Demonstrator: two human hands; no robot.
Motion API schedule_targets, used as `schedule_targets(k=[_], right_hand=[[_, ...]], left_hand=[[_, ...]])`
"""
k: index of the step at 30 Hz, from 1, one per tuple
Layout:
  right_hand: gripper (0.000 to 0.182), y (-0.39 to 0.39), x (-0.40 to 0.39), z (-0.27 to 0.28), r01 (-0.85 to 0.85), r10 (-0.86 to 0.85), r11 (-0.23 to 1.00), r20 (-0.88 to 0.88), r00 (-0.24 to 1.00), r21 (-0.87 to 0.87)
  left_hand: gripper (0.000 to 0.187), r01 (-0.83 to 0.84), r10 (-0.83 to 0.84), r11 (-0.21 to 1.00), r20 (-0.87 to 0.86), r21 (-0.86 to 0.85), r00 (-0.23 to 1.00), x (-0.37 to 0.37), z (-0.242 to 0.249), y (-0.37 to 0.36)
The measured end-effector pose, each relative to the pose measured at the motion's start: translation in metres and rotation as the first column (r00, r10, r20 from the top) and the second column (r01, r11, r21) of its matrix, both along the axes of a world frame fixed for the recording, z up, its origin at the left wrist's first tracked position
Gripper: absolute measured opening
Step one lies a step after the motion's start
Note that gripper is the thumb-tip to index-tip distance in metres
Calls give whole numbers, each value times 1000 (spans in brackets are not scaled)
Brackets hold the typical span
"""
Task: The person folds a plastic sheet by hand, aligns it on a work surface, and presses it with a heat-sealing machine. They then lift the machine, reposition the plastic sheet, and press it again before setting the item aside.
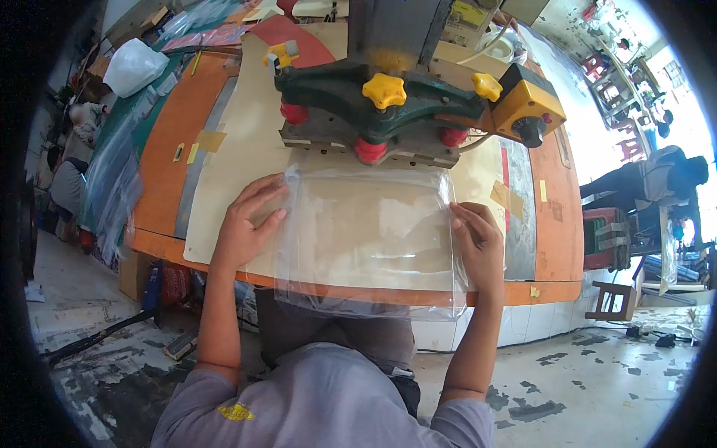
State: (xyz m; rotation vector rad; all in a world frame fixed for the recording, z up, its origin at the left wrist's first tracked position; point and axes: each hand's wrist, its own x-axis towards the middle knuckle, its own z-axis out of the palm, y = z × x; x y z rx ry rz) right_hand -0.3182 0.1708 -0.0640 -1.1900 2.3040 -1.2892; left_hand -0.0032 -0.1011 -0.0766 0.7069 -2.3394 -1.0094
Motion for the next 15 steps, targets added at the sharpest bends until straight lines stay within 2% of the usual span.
schedule_targets(k=[5, 8, 11, 14, 15], right_hand=[[33, 3, -8, -6, -46, 46, 999, 10, 999, 3], [38, -5, -17, 3, -88, 87, 994, 22, 996, 70], [41, -17, -38, 5, -162, 161, 978, 14, 987, 129], [37, -39, -46, 9, -195, 203, 967, -31, 979, 166], [36, -44, -46, 9, -184, 195, 965, -44, 980, 189]], left_hand=[[47, 37, -36, 998, 21, -46, 999, 3, 0, -2], [51, 45, -32, 996, 156, -80, 987, 0, 23, -1], [54, 129, -52, 952, 269, -277, 962, -10, 29, -16], [56, 260, -188, 907, 235, -331, 954, -27, 16, -37], [56, 268, -184, 887, 243, -376, 952, -30, 13, -41]])
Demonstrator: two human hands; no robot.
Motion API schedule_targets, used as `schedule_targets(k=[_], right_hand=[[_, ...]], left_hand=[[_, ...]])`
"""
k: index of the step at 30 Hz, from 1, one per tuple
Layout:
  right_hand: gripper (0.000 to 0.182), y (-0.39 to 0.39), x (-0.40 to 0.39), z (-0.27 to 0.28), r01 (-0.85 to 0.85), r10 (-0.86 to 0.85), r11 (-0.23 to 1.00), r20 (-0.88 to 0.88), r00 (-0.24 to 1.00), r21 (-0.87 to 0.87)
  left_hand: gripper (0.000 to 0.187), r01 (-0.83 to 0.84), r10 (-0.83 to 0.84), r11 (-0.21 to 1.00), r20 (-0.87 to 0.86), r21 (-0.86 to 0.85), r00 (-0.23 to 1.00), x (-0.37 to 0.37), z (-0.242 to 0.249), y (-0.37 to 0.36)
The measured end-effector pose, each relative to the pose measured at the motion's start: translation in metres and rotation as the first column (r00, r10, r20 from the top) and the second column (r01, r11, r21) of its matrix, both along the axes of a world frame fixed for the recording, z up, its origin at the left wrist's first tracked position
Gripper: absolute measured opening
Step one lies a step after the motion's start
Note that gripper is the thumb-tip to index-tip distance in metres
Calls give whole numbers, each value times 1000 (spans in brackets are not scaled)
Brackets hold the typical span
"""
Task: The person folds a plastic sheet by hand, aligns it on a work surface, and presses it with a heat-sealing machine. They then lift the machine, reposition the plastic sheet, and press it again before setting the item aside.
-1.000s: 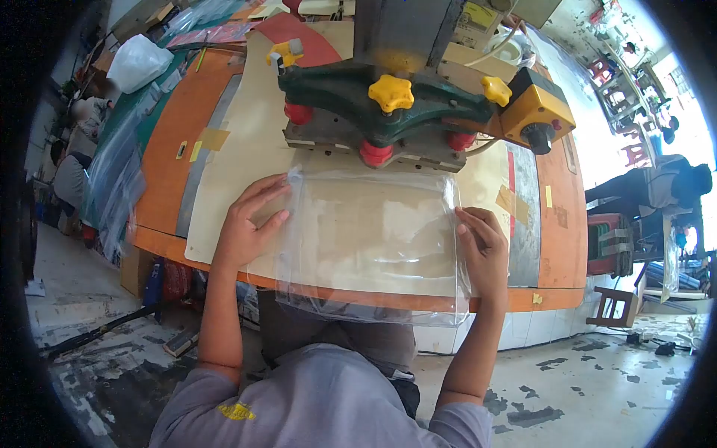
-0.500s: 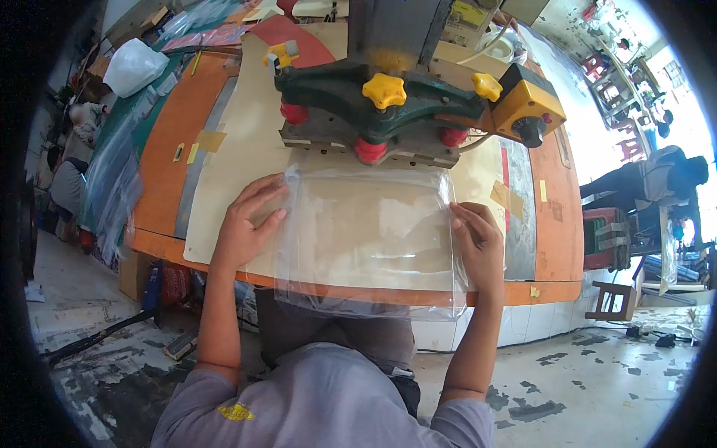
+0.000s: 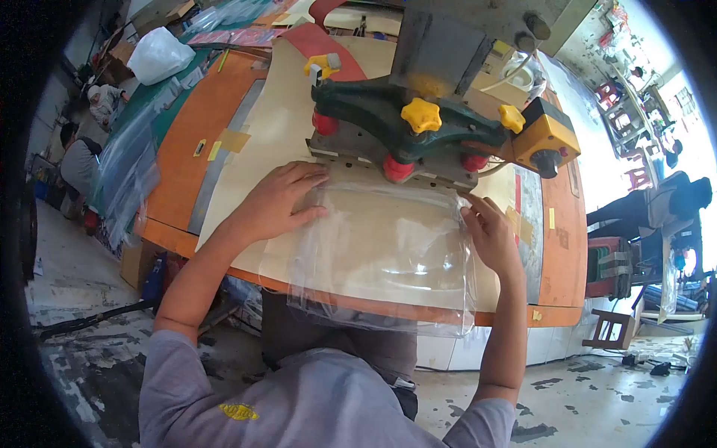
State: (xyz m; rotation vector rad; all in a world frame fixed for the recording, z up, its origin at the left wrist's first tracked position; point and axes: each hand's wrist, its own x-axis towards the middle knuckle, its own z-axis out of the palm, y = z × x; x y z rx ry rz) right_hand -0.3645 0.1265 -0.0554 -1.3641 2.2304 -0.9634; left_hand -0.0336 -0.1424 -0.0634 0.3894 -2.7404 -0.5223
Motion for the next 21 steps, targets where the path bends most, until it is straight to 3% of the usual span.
schedule_targets(k=[2, 7, 13, 16, 21], right_hand=[[33, -8, 3, -1, 32, -31, 999, -41, 999, 19], [31, -12, 2, -14, 48, -52, 998, -112, 992, -38], [30, -14, 1, -14, 76, -76, 997, -46, 996, -4], [34, -13, 0, -17, 43, -51, 996, -109, 993, -79], [47, -7, -4, -26, 206, -168, 971, 264, 950, -125]], left_hand=[[58, 23, -23, 995, -2, -96, 1000, -7, -4, -7], [49, 0, -7, 998, -101, -66, 995, -14, -12, -11], [42, -7, 4, 1000, -156, -21, 988, -16, -14, -13], [40, -7, 8, 1000, -178, 6, 984, -16, -17, -14], [34, -30, 50, 995, -229, 90, 972, -17, -20, -15]])
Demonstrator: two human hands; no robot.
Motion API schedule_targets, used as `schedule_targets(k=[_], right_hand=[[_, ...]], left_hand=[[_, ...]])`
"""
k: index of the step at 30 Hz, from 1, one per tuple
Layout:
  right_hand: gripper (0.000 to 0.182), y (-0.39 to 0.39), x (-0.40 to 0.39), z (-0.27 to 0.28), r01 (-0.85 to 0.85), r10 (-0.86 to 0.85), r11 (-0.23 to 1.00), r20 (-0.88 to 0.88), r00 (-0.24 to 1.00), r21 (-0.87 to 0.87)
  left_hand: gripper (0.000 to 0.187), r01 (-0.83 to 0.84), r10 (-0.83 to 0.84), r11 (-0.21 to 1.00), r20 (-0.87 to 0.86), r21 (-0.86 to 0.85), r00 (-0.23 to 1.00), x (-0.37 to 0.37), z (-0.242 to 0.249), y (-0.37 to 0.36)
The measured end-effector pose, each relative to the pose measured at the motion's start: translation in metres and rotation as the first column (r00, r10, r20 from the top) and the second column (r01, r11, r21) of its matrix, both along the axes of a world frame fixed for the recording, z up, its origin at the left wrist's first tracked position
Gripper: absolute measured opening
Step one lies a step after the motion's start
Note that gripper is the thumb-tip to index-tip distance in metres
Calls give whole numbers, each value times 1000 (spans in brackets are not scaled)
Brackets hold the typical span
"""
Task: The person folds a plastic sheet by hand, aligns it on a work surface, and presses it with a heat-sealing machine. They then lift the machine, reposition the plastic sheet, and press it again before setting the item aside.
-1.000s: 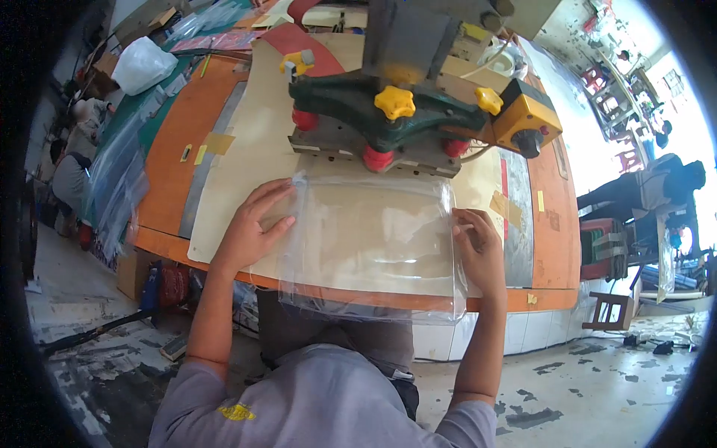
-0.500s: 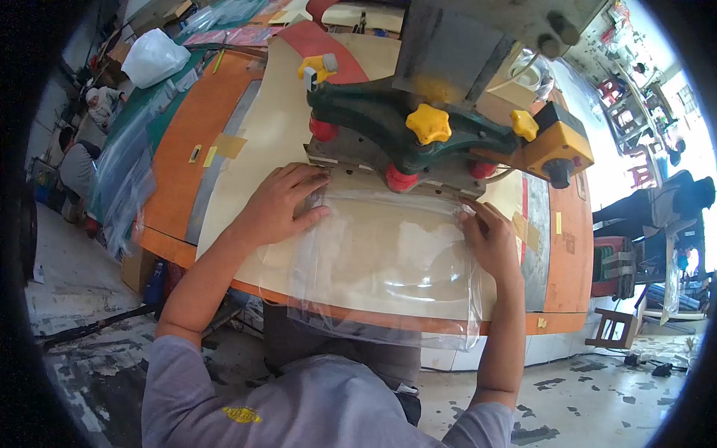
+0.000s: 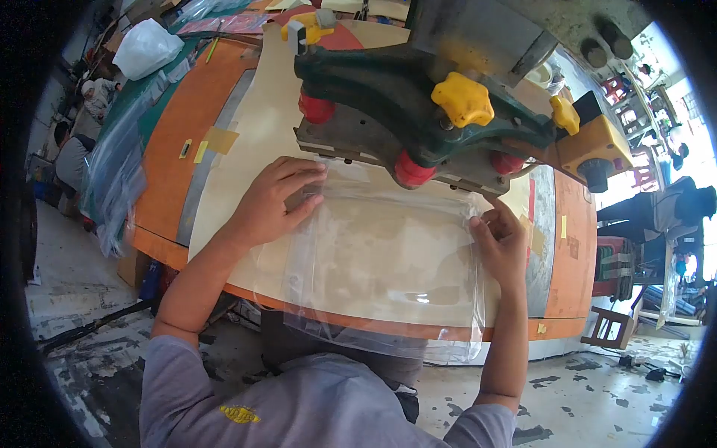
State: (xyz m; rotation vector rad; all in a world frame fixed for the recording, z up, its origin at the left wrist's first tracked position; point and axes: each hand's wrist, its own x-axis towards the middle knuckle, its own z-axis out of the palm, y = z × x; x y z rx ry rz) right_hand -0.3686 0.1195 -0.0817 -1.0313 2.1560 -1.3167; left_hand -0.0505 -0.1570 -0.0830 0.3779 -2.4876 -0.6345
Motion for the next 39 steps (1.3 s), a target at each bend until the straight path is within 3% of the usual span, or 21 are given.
schedule_targets(k=[2, 5, 8, 11, 14, 15, 17, 20, 26, 35, 39], right_hand=[[52, 3, -5, -1, 0, 5, 999, 128, 992, -41], [57, 8, -6, 13, -48, 64, 997, 276, 959, -64], [54, 17, -8, 15, -152, 193, 977, 324, 926, -147], [49, 28, -19, 3, -267, 352, 924, 342, 871, -272], [52, 34, -27, 1, -279, 395, 905, 390, 832, -320], [53, 35, -29, 2, -263, 389, 904, 393, 833, -338], [54, 35, -28, 7, -238, 372, 910, 416, 830, -339], [53, 30, -19, 26, -232, 338, 933, 447, 828, -275], [37, 39, -30, 12, -265, 330, 940, 385, 862, -212], [30, 38, -33, 7, -257, 322, 944, 422, 848, -205], [33, 36, -32, 5, -254, 321, 944, 403, 857, -210]], left_hand=[[32, -21, 24, 997, -35, 72, 999, 0, 1, 4], [29, -39, 57, 950, -50, 310, 997, 0, 8, 4], [29, -140, 196, 804, -35, 578, 980, -1, 10, 7], [30, -316, 316, 946, 23, 70, 949, 2, 4, 11], [34, -187, 188, 982, 22, -19, 982, 8, -4, 7], [31, -123, 120, 977, 24, 176, 992, 8, -2, 8], [27, 12, -7, 842, -10, 539, 1000, 10, 9, 12], [21, 240, -146, 451, -194, 860, 970, 13, 19, 17], [18, 267, -126, 319, -238, 909, 963, 13, 19, 20], [30, 220, -112, 451, -190, 865, 975, 16, 19, 24], [33, 236, -128, 391, -201, 890, 971, 17, 25, 25]])
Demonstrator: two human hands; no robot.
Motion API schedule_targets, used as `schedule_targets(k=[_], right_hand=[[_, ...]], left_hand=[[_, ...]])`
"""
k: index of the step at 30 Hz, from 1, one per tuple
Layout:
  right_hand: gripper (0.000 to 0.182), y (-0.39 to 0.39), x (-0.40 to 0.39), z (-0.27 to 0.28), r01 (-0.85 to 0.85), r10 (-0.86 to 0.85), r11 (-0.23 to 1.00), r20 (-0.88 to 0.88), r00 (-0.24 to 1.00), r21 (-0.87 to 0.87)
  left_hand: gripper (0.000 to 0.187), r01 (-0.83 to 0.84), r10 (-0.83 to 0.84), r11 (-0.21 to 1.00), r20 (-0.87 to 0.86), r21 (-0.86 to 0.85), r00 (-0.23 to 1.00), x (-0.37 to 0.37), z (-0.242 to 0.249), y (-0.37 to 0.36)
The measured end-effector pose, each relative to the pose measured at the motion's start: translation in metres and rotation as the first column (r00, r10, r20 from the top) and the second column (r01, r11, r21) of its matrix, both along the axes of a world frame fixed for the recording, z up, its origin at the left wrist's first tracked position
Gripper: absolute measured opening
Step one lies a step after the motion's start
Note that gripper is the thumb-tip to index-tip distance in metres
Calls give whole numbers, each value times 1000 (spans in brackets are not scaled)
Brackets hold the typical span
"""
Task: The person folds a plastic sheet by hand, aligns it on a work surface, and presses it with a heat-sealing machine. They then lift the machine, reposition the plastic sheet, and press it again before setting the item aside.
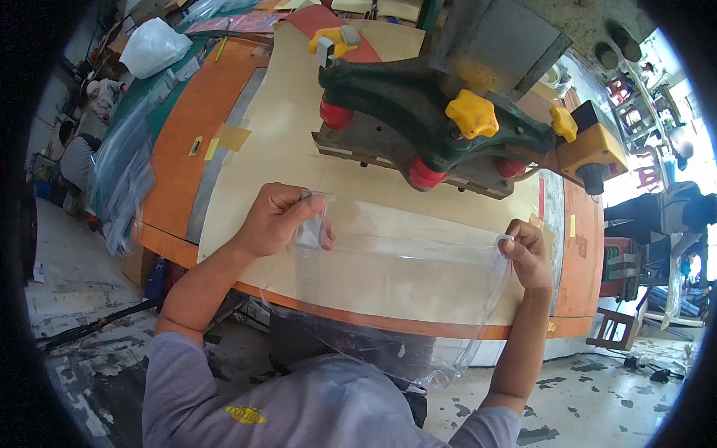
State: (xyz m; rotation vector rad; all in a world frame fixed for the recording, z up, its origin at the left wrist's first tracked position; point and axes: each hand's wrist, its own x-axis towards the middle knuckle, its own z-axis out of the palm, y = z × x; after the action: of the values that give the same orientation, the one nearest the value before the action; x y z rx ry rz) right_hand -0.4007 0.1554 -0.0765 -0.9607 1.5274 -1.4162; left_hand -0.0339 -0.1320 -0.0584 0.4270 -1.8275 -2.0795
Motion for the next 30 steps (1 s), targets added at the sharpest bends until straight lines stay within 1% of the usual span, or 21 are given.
schedule_targets(k=[2, 5, 7, 8, 11, 13, 14, 17, 20, 23, 26, 29, 30], right_hand=[[34, -1, 1, 0, 6, -6, 1000, 11, 1000, -1], [34, -1, 0, 0, 14, -13, 1000, 35, 999, -10], [35, 5, -5, -1, 9, -8, 1000, 33, 999, -24], [35, 6, -5, -3, 10, -7, 998, 46, 999, -68], [38, 6, -7, -7, 5, 9, 979, 70, 997, -203], [41, 3, -6, -8, -18, 39, 955, 65, 997, -297], [42, 2, -5, -7, -21, 46, 951, 74, 996, -309], [42, 2, -3, -5, -29, 62, 938, 85, 994, -345], [40, 0, 0, -2, -42, 77, 929, 80, 994, -367], [39, -1, 3, 0, -61, 91, 936, 70, 993, -346], [34, -1, 4, -2, -68, 96, 944, 73, 993, -322], [30, -1, 5, 1, -66, 95, 952, 84, 992, -299], [28, -1, 4, 2, -73, 104, 953, 91, 990, -294]], left_hand=[[34, -3, 3, 1000, 9, -5, 1000, 0, 2, 1], [29, -14, 14, 1000, -9, -1, 1000, 0, -1, 1], [21, -32, 26, 989, -37, -144, 999, 0, 0, 2], [18, -40, 29, 976, -53, -215, 998, 0, 1, 2], [14, -105, 73, 939, -110, -328, 991, -1, 3, 7], [17, -71, 30, 929, -118, -364, 993, 0, 2, 6], [18, -54, 8, 922, -121, -382, 993, 1, 2, 5], [19, -76, 18, 892, -135, -445, 991, 0, -3, 5], [19, -118, 80, 857, -97, -501, 992, -3, -1, 7], [18, -131, 124, 826, -50, -548, 991, -3, 2, 6], [19, -147, 175, 804, -8, -576, 985, -4, 3, 6], [20, -168, 225, 872, 71, -460, 972, -7, 0, 6], [19, -233, 270, 867, 23, -441, 963, -10, -5, 7]])
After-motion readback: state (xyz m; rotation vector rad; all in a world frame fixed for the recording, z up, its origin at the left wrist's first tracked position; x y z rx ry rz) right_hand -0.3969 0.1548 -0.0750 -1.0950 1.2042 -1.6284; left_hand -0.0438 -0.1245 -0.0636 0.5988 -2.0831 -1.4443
